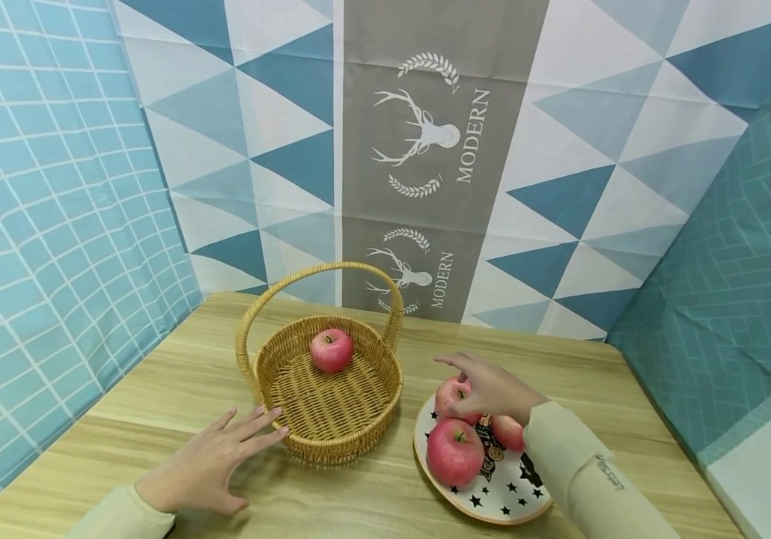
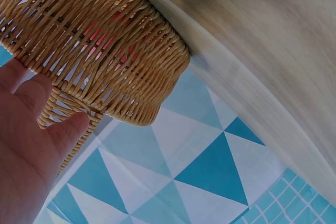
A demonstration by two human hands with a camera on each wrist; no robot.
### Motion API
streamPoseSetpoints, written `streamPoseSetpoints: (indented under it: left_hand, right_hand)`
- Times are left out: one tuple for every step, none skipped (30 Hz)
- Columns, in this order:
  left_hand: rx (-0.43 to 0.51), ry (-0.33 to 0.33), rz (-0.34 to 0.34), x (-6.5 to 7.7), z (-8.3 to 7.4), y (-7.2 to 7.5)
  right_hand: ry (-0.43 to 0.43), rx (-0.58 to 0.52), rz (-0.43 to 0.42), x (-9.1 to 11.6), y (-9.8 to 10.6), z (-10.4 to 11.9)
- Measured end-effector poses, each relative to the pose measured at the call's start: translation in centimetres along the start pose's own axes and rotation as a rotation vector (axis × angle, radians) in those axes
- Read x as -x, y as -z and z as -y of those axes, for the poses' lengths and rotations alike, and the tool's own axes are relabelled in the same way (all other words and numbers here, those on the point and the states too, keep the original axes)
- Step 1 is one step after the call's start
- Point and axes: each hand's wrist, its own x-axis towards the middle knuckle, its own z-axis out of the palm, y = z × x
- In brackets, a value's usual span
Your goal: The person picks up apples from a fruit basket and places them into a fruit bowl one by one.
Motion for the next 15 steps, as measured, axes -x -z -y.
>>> streamPoseSetpoints:
  left_hand:
    - [0.003,0.0,0.002,-0.1,0.0,0.0]
    - [0.005,0.0,0.004,-0.2,0.1,0.1]
    - [0.005,-0.002,0.008,-0.3,0.1,0.1]
    - [0.007,-0.004,0.012,-0.4,0.1,0.2]
    - [0.002,-0.005,0.015,-0.4,0.1,0.2]
    - [-0.002,-0.007,0.013,-0.4,0.2,0.3]
    - [-0.004,-0.009,0.012,-0.4,0.2,0.3]
    - [-0.006,-0.008,0.011,-0.3,0.2,0.3]
    - [-0.007,-0.008,0.01,-0.2,0.2,0.4]
    - [-0.008,-0.007,0.008,-0.2,0.1,0.4]
    - [-0.009,-0.007,0.006,-0.1,0.1,0.4]
    - [-0.007,-0.005,0.003,0.0,0.1,0.3]
    - [-0.008,-0.003,0.0,0.0,0.1,0.3]
    - [-0.006,-0.001,0.0,0.1,0.0,0.2]
    - [-0.006,0.0,0.0,0.1,0.0,0.2]
  right_hand:
    - [0.011,0.004,0.001,-0.2,0.1,0.1]
    - [0.024,0.008,0.002,-0.3,0.2,0.2]
    - [0.043,0.011,-0.001,-0.6,0.3,0.3]
    - [0.06,0.009,-0.002,-0.8,0.4,0.3]
    - [0.072,0.008,-0.004,-1.0,0.4,0.3]
    - [0.089,0.008,-0.004,-1.4,0.5,0.4]
    - [0.112,0.005,-0.006,-1.7,0.4,0.4]
    - [0.131,0.0,-0.005,-2.1,0.3,0.4]
    - [0.147,-0.005,-0.003,-2.5,0.2,0.4]
    - [0.157,-0.009,0.002,-2.9,0.1,0.5]
    - [0.159,-0.012,0.009,-3.3,0.0,0.5]
    - [0.167,-0.011,0.016,-3.7,-0.1,0.6]
    - [0.172,-0.01,0.022,-4.1,-0.3,0.7]
    - [0.168,-0.008,0.03,-4.4,-0.4,0.9]
    - [0.171,0.0,0.035,-4.7,-0.5,1.0]
